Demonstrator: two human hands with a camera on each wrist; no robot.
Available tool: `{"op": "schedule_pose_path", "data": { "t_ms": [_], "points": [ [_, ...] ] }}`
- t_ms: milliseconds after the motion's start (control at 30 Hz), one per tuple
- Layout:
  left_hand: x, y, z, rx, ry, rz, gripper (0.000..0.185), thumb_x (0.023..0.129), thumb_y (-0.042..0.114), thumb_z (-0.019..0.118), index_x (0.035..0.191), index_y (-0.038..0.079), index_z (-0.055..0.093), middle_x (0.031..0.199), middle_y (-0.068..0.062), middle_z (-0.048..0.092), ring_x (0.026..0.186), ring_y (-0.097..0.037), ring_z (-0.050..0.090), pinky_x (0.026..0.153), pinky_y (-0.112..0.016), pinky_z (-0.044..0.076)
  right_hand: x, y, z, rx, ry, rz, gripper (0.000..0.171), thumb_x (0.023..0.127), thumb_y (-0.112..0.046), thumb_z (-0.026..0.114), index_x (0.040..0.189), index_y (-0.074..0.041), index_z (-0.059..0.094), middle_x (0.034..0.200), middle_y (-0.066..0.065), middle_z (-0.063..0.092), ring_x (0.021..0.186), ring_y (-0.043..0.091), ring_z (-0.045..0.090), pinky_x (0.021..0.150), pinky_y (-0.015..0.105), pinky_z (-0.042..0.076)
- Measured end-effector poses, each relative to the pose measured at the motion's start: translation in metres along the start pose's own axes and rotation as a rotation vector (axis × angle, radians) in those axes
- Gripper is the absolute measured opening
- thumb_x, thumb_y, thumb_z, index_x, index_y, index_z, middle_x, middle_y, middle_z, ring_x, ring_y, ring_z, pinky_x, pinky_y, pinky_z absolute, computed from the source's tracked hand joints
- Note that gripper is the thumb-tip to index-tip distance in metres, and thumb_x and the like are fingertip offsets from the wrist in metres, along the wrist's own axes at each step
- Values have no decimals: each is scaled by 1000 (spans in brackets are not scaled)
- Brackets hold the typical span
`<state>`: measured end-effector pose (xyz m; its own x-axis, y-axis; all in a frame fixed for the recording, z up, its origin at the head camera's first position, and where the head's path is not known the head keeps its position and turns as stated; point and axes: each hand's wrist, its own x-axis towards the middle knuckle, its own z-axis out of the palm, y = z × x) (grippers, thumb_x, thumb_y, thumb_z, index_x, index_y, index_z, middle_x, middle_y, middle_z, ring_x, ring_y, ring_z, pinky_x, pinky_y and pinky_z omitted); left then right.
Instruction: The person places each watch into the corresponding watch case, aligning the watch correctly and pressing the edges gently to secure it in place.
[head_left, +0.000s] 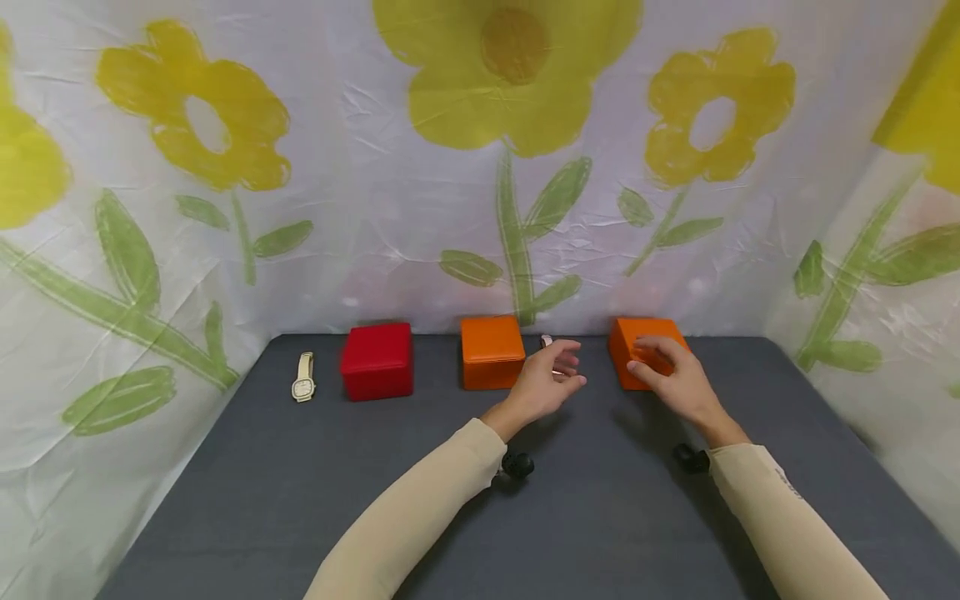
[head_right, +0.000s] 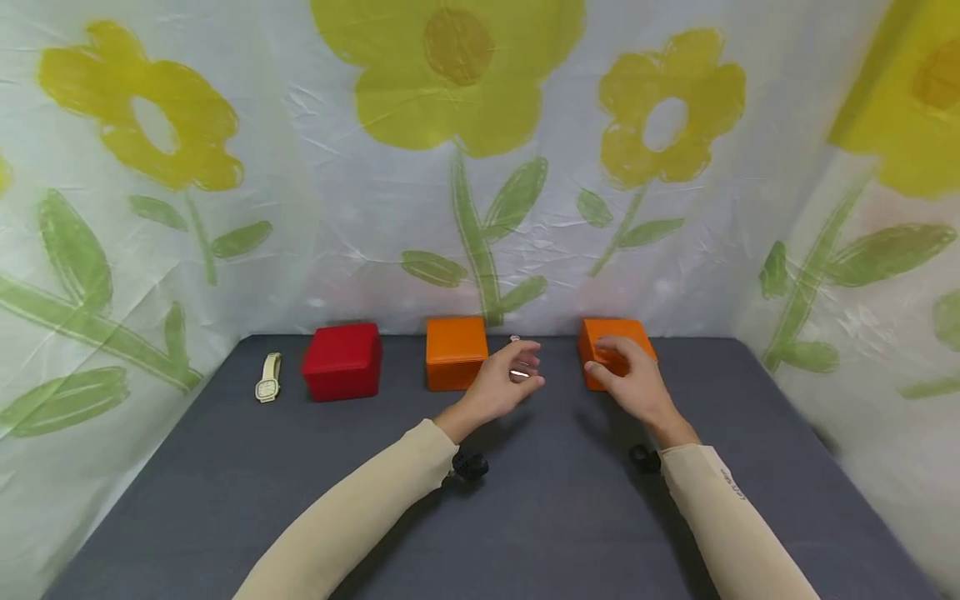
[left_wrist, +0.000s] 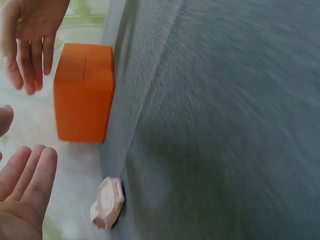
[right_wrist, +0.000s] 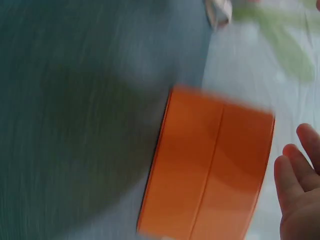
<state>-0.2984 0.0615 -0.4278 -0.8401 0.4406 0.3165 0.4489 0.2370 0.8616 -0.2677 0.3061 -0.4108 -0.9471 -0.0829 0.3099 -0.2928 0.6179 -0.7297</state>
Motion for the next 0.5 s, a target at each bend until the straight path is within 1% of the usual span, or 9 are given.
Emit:
{"op": "schedule_pose_path", "data": {
  "t_ms": [100,233,300,367,500],
  "points": [
    [-12,-3,-12,17,29,52,46,88,9,69,131,10,54,111,-9,61,96,-15,63,83,-21,51,2,-9,19,32,-21,-11,51,90,-38,65,130,-8,54,133,13,51,124,34,42,101,58,31],
    [-30,-7,-29,41,99,105,42,87,6,69,127,7,56,111,-11,62,97,-23,63,83,-22,51,9,-23,47,71,-48,-37,45,89,-34,68,126,-10,57,132,10,53,124,31,45,104,55,33],
    [-39,-9,-38,72,146,121,40,87,6,69,125,6,57,110,-10,62,96,-24,63,81,-23,52,12,-30,60,82,-55,-42,43,89,-31,69,125,-11,58,130,9,54,123,31,47,104,54,34],
    [-46,-12,-47,116,199,132,38,87,6,69,123,4,58,108,-10,61,95,-22,62,79,-24,53,16,-36,71,91,-61,-40,42,88,-28,70,125,-11,58,128,10,55,122,32,49,103,53,36],
    [-54,-17,-66,202,333,150,37,85,6,71,119,0,60,107,-13,58,92,-24,59,77,-31,53,26,-46,89,107,-79,-31,44,88,-24,69,127,-8,56,129,13,56,121,35,50,102,51,38]
  ]
}}
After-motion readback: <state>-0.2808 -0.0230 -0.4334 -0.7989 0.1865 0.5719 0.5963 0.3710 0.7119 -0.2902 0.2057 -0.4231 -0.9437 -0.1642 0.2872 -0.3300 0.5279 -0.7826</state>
